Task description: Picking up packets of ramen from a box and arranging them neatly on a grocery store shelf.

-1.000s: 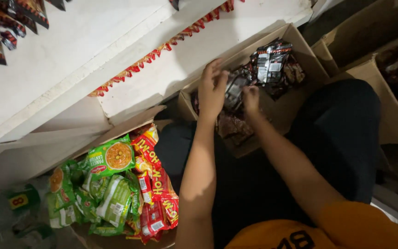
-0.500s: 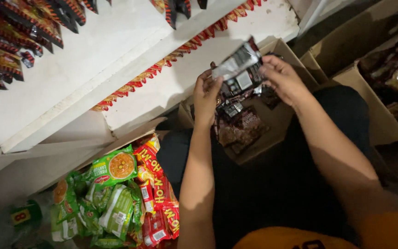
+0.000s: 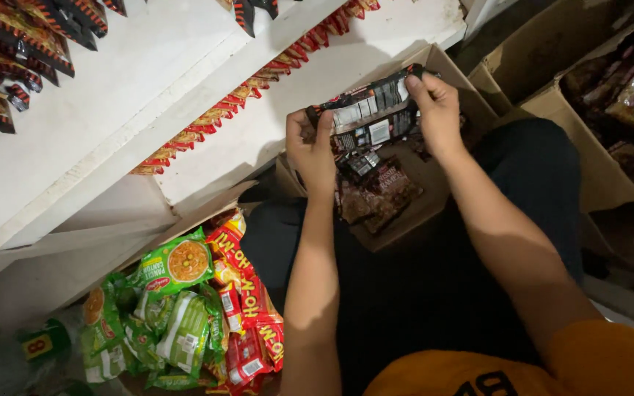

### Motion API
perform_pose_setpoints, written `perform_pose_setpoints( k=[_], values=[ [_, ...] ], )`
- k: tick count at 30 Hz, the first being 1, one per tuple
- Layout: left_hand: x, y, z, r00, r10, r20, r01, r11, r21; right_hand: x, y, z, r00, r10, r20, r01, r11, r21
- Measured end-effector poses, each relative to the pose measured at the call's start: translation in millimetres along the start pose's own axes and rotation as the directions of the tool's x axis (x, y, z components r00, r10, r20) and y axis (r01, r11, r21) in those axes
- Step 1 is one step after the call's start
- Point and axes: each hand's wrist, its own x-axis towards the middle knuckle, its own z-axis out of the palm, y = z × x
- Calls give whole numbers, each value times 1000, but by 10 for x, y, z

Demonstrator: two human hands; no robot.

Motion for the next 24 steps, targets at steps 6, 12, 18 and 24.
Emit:
perform_pose_setpoints(
  k=[6, 12, 18, 24],
  values=[
    [-41, 127, 37, 987, 148, -62, -128, 959, 254, -148, -274, -41, 836, -545, 70, 446, 598, -666],
    [83, -113, -64, 987, -110, 120, 93, 986, 137, -108, -75, -114, 834, -550, -38, 422, 681, -598],
    [56, -157, -8, 948, -154, 279, 141, 988, 69, -14, -38, -114, 804, -577, -142, 420, 721, -551],
    [81, -135, -12, 956, -131, 263, 123, 991, 50, -84, -145, -114, 709, -703, -52, 485, 540, -688]
  ],
)
